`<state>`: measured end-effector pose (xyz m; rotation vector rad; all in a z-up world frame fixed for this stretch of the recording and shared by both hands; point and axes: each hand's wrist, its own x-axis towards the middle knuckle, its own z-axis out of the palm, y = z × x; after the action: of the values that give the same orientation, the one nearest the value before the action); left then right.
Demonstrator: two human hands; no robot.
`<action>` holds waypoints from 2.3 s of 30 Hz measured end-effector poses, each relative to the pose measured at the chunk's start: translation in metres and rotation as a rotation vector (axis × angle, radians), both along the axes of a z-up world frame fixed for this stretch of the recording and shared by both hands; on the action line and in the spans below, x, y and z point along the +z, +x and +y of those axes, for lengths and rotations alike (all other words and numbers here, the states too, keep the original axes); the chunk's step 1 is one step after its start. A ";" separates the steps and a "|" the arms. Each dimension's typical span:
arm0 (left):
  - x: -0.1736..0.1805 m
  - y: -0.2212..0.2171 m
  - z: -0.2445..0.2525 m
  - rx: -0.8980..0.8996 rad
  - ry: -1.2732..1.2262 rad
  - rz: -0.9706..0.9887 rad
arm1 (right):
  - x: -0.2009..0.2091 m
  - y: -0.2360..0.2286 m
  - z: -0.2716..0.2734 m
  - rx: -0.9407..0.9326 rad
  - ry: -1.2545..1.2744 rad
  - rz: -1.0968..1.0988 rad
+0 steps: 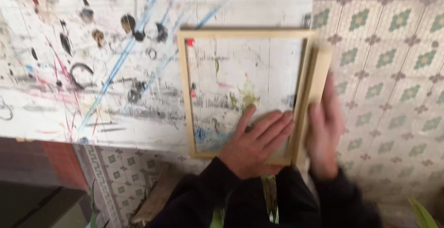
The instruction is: Sanding the wooden edges and surface of a picture frame using a sanding block on a workbench.
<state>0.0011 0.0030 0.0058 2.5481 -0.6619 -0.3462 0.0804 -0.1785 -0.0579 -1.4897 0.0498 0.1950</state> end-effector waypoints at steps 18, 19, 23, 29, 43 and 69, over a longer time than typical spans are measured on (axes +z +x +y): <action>0.003 -0.004 -0.006 0.012 -0.005 0.017 | 0.010 0.018 0.002 -0.052 0.056 -0.007; 0.001 -0.002 -0.004 0.010 0.003 0.004 | -0.003 -0.006 -0.005 -0.007 -0.012 -0.110; -0.001 -0.001 0.000 0.041 0.002 -0.021 | 0.000 -0.092 -0.024 0.049 -0.166 0.064; -0.001 0.004 -0.003 -0.051 0.058 0.028 | -0.014 0.045 -0.001 -0.051 -0.038 -0.138; -0.002 -0.006 -0.008 0.006 -0.055 0.109 | 0.017 0.042 0.005 -0.119 -0.047 0.109; -0.016 -0.002 -0.005 -0.073 0.103 -0.001 | -0.024 0.016 -0.013 0.001 -0.027 -0.099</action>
<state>-0.0011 -0.0023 -0.0099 2.6263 -0.7577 -0.4137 0.0967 -0.1919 -0.0819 -1.5242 -0.0284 0.1218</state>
